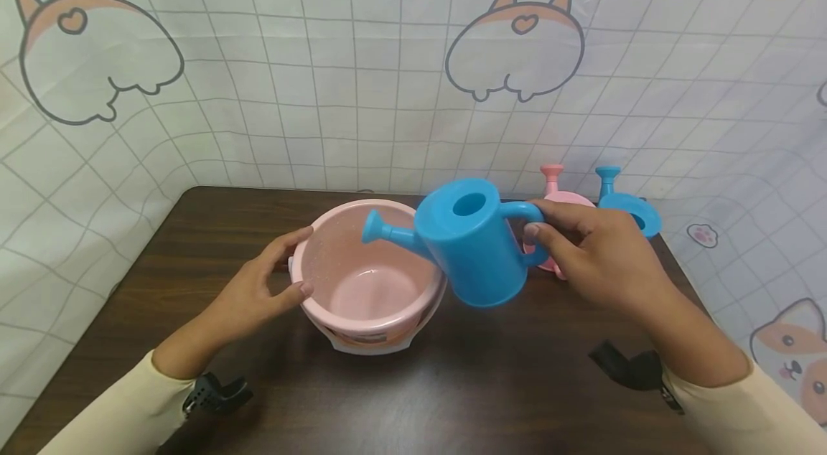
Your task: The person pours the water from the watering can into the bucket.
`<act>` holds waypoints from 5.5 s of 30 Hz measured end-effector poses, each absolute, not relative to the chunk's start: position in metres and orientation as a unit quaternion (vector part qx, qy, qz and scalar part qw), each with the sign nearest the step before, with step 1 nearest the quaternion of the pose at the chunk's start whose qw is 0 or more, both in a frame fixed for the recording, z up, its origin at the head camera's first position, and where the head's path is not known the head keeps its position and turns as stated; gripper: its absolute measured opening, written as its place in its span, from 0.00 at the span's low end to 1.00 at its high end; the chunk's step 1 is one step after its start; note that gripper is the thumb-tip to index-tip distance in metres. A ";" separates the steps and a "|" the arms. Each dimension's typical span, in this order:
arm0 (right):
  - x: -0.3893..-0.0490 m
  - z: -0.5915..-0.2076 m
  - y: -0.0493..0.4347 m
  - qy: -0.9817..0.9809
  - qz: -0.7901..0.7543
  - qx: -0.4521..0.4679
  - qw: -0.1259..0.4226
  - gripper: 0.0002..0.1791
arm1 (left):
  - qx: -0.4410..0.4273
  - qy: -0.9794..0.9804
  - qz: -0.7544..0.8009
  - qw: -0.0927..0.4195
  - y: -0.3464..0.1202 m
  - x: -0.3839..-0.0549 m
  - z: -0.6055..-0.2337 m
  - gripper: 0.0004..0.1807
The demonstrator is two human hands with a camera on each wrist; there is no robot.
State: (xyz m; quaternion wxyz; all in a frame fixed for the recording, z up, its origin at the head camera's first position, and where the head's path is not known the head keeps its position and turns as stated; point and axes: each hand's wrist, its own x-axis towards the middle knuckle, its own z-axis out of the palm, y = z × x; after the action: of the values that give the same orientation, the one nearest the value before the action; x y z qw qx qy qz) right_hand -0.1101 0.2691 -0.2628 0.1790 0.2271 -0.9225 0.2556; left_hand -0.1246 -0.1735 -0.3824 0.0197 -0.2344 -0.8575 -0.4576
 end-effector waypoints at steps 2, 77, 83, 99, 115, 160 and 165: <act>-0.110 -0.262 0.268 -0.922 0.258 0.228 0.180 0.18 | -0.234 -0.855 -0.462 0.019 -0.174 -0.125 -0.384 0.43; -0.111 -0.238 0.245 -0.940 0.222 0.215 0.146 0.20 | -0.226 -0.827 -0.515 -0.012 -0.173 -0.125 -0.390 0.43; -0.110 -0.238 0.244 -0.938 0.231 0.212 0.145 0.19 | -0.225 -0.828 -0.514 -0.011 -0.172 -0.125 -0.390 0.43; -0.110 -0.237 0.243 -0.941 0.231 0.205 0.139 0.20 | -0.223 -0.827 -0.516 -0.013 -0.172 -0.124 -0.390 0.43; -0.109 -0.236 0.242 -0.943 0.213 0.210 0.145 0.20 | -0.231 -0.821 -0.522 -0.010 -0.172 -0.123 -0.391 0.42; -0.110 -0.236 0.242 -0.946 0.211 0.205 0.138 0.20 | -0.229 -0.819 -0.527 -0.012 -0.172 -0.124 -0.394 0.42; -0.110 -0.236 0.242 -0.947 0.213 0.200 0.136 0.21 | -0.230 -0.818 -0.527 -0.011 -0.172 -0.123 -0.393 0.42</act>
State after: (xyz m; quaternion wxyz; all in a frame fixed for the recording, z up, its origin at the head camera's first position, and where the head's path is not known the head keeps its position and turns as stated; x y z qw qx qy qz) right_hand -0.1098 0.2417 -0.2356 0.1356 0.2002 -0.9467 0.2127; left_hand -0.1235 -0.1717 -0.3932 -0.0106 -0.2298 -0.8183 -0.5267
